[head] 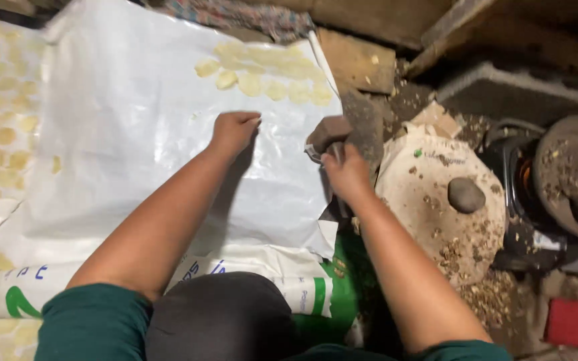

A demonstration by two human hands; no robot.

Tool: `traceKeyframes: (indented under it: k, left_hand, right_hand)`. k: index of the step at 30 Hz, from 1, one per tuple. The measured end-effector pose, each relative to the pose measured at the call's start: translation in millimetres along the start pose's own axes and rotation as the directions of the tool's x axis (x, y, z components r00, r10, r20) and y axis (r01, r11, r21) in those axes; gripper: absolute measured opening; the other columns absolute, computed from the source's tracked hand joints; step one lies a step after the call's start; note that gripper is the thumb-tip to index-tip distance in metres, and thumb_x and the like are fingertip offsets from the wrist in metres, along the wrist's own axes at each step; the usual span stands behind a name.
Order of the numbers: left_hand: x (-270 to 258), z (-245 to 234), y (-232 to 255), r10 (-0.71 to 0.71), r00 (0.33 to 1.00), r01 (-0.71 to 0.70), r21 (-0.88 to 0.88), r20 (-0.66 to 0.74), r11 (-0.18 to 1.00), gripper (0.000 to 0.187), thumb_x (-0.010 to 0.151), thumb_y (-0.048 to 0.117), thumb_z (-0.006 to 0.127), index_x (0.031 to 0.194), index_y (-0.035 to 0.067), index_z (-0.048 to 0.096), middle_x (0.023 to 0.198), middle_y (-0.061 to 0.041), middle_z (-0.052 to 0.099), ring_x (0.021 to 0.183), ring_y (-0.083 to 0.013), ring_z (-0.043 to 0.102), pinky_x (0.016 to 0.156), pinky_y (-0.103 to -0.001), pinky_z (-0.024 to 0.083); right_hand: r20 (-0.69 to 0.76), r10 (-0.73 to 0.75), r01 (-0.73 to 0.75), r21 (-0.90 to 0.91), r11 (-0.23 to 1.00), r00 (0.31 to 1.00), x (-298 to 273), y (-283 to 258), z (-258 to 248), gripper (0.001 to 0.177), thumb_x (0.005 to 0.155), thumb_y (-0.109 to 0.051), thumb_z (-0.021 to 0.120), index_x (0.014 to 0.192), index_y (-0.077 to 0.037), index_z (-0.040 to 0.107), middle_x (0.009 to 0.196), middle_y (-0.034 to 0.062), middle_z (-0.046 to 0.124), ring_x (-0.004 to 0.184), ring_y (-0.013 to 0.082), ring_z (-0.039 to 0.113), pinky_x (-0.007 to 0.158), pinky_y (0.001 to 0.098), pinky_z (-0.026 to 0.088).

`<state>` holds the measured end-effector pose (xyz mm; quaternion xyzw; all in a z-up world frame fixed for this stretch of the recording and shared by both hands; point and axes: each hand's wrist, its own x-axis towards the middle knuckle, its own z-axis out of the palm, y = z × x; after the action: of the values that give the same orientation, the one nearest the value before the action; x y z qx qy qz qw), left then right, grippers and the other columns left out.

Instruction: Processing nuts by roasting them in a pan and cracking the shells using a stone and a mallet

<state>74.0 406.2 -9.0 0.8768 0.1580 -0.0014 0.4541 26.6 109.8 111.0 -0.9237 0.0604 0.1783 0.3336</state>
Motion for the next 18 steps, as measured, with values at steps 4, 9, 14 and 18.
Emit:
traceKeyframes:
  k: [4, 9, 14, 18]
  left_hand:
    - [-9.5, 28.8, 66.9, 0.152, 0.986, -0.161, 0.185, 0.062, 0.969, 0.018, 0.092, 0.028, 0.074, 0.108, 0.030, 0.081, 0.095, 0.001, 0.078, 0.095, -0.0233, 0.075, 0.085, -0.035, 0.060]
    - [-0.5, 77.8, 106.1, 0.599, 0.798, -0.597, 0.226, 0.068, 0.769, 0.008, 0.095, 0.023, 0.071, 0.101, 0.019, 0.073, 0.094, -0.005, 0.066, 0.097, -0.0304, 0.066, 0.087, -0.042, 0.055]
    - [5.3, 83.3, 113.7, 0.622, 0.776, -0.613, 0.362, 0.108, 0.702, 0.015, 0.087, 0.034, 0.082, 0.095, 0.025, 0.072, 0.100, 0.007, 0.063, 0.111, -0.0183, 0.057, 0.103, -0.040, 0.042]
    - [10.1, 87.4, 106.8, 0.652, 0.745, -0.659, 0.310, 0.142, 0.685, 0.018, 0.090, 0.031, 0.078, 0.101, 0.021, 0.068, 0.104, 0.002, 0.059, 0.114, -0.0229, 0.055, 0.104, -0.044, 0.042]
  right_hand:
    - [-0.108, 0.000, 0.013, 0.126, 0.992, 0.994, -21.3, 21.7, 8.7, 0.062, 0.104, -0.043, 0.056, 0.144, 0.003, 0.046, 0.128, 0.0343, 0.060, 0.120, 0.0538, 0.059, 0.098, 0.0622, 0.051]
    - [-0.174, 0.042, -0.042, 0.002, 0.999, 0.984, 6.3, 16.6, -33.7, 0.050, 0.099, -0.046, 0.062, 0.117, 0.001, 0.060, 0.104, 0.0315, 0.069, 0.107, 0.0519, 0.066, 0.089, 0.0614, 0.054]
    - [-0.486, -0.195, 0.340, 0.231, 0.912, 0.852, -16.4, -55.1, -97.5, 0.026, 0.108, -0.029, 0.055, 0.107, -0.003, 0.054, 0.067, 0.0203, 0.063, 0.061, 0.0342, 0.068, 0.060, 0.0449, 0.053]
    - [-0.790, -0.337, 0.735, 0.201, 0.647, 0.512, -1.5, -68.1, -88.6, 0.028, 0.112, -0.018, 0.046, 0.097, 0.005, 0.051, 0.063, 0.0195, 0.059, 0.045, 0.0237, 0.061, 0.040, 0.0283, 0.048]
